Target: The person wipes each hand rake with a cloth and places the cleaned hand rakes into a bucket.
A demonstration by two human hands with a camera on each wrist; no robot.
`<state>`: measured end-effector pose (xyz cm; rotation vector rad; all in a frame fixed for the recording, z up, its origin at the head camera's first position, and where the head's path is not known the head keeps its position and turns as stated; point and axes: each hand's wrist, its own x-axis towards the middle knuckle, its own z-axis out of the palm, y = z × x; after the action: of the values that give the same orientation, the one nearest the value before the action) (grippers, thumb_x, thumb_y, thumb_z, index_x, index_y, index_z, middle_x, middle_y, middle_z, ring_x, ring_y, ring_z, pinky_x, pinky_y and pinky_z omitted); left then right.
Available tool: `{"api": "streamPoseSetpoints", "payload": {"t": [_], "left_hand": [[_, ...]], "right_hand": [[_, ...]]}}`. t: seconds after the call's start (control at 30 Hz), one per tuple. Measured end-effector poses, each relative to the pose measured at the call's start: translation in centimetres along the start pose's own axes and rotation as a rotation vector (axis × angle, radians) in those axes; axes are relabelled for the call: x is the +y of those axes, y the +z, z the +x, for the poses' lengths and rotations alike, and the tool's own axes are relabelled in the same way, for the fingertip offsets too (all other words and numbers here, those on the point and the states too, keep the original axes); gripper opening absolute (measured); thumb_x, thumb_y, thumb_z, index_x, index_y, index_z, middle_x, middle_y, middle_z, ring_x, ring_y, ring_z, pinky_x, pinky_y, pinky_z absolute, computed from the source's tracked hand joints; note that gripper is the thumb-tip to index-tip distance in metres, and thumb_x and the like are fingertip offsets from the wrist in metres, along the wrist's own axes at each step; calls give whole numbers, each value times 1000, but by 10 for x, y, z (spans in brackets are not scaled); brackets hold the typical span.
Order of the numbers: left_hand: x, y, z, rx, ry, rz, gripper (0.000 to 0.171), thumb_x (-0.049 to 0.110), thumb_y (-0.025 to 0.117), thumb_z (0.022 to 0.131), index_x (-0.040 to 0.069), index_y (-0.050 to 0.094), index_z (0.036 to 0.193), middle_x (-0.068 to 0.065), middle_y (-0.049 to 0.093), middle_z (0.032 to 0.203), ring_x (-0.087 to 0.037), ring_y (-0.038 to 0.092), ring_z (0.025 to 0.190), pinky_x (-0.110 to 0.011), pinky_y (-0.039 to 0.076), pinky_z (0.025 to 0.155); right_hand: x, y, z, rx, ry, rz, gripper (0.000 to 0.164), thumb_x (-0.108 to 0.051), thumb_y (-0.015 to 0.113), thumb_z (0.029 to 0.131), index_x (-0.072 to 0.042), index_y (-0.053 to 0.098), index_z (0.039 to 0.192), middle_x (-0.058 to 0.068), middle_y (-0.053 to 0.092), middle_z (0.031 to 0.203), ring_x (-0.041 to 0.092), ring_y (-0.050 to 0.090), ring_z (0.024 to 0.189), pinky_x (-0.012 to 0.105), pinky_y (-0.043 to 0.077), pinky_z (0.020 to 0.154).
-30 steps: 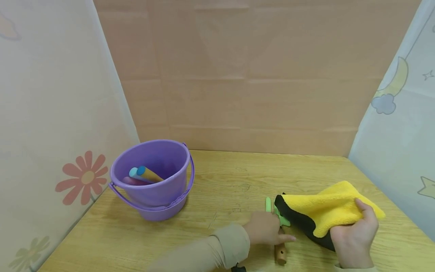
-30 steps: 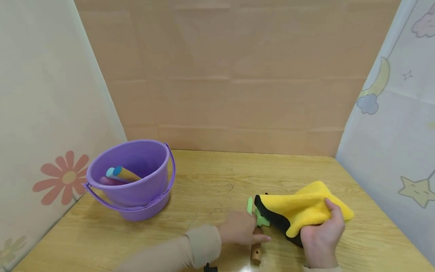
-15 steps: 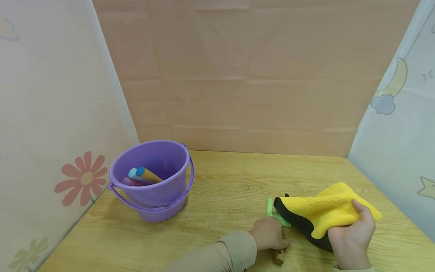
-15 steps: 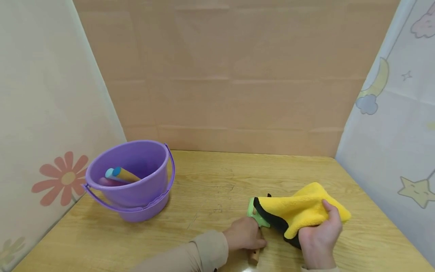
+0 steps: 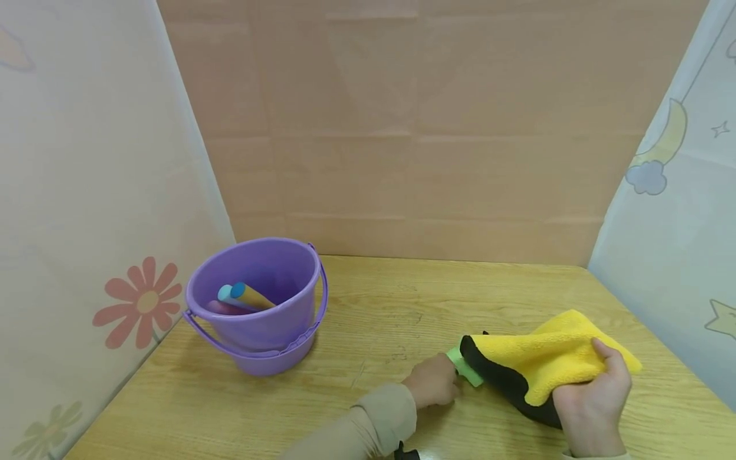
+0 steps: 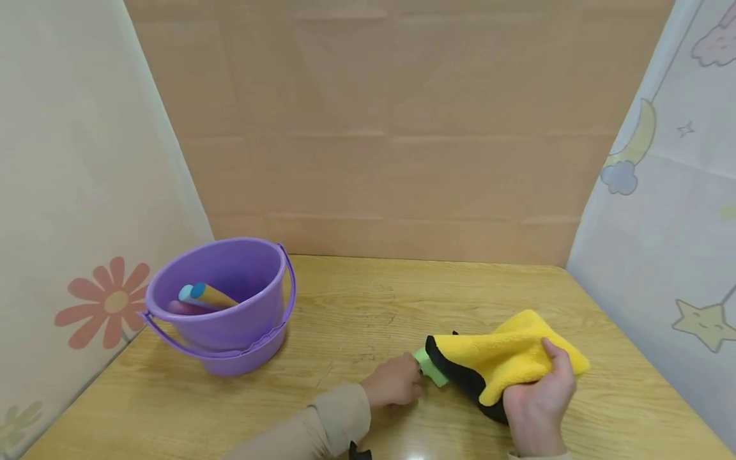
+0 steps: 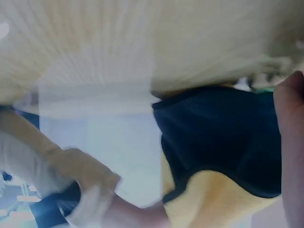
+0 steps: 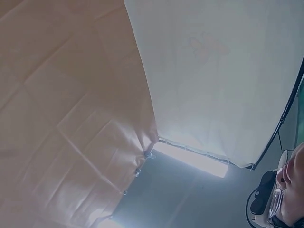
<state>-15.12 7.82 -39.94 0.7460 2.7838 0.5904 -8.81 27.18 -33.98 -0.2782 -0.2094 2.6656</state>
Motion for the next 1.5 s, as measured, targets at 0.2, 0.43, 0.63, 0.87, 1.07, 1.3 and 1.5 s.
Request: {"api": "streamPoseSetpoints", "payload": {"t": [0.2,0.43,0.63,0.87,1.07,1.3,1.5], "left_hand": [[-21,-11,-3,58,70,78,28,11,61,82,11,45,59,4,39,60,-7,35,48,-21,33,41],[-32,-32,-8,81,46,121,25,10,59,86,12,51,62,5,40,57,-7,33,47,-20,31,41],[-33,-50,-19,192,54,93,19,6,61,81,11,52,66,4,42,59,-8,35,49,-23,32,42],[-30,-59,-31,216,62,82,17,5,62,80,12,52,68,4,43,58,-9,35,49,-23,32,41],[-24,-65,-41,233,89,82,21,6,62,81,13,49,65,6,38,54,-6,32,44,-20,28,38],[-17,-69,-53,282,123,71,27,14,61,87,13,46,65,6,34,51,-4,28,41,-16,23,36],[-18,-67,-57,378,155,99,29,19,59,90,13,43,66,7,31,51,-3,26,42,-15,22,37]], "right_hand": [[4,2,-1,6,-4,-35,25,-4,45,91,-19,36,108,-6,42,105,8,41,103,25,20,101],[27,17,-16,-58,-197,-313,22,5,47,91,-8,38,106,2,49,97,13,51,87,27,45,75],[50,16,-29,-423,-399,-760,14,11,46,89,-2,49,94,4,56,81,11,58,67,21,48,55],[71,3,-23,-1029,-733,-1283,9,15,50,84,6,50,85,-2,49,72,4,47,61,18,37,49],[86,0,-16,-1281,-920,-1577,9,-3,61,86,-9,55,88,-10,44,77,2,41,70,17,34,60],[96,0,-16,-1339,-1032,-1890,10,-24,56,92,-16,54,88,-16,38,79,0,37,72,19,35,63],[106,-1,-13,-1366,-1209,-1975,38,-41,35,98,-11,57,91,-8,47,82,6,43,74,26,40,67]]}}
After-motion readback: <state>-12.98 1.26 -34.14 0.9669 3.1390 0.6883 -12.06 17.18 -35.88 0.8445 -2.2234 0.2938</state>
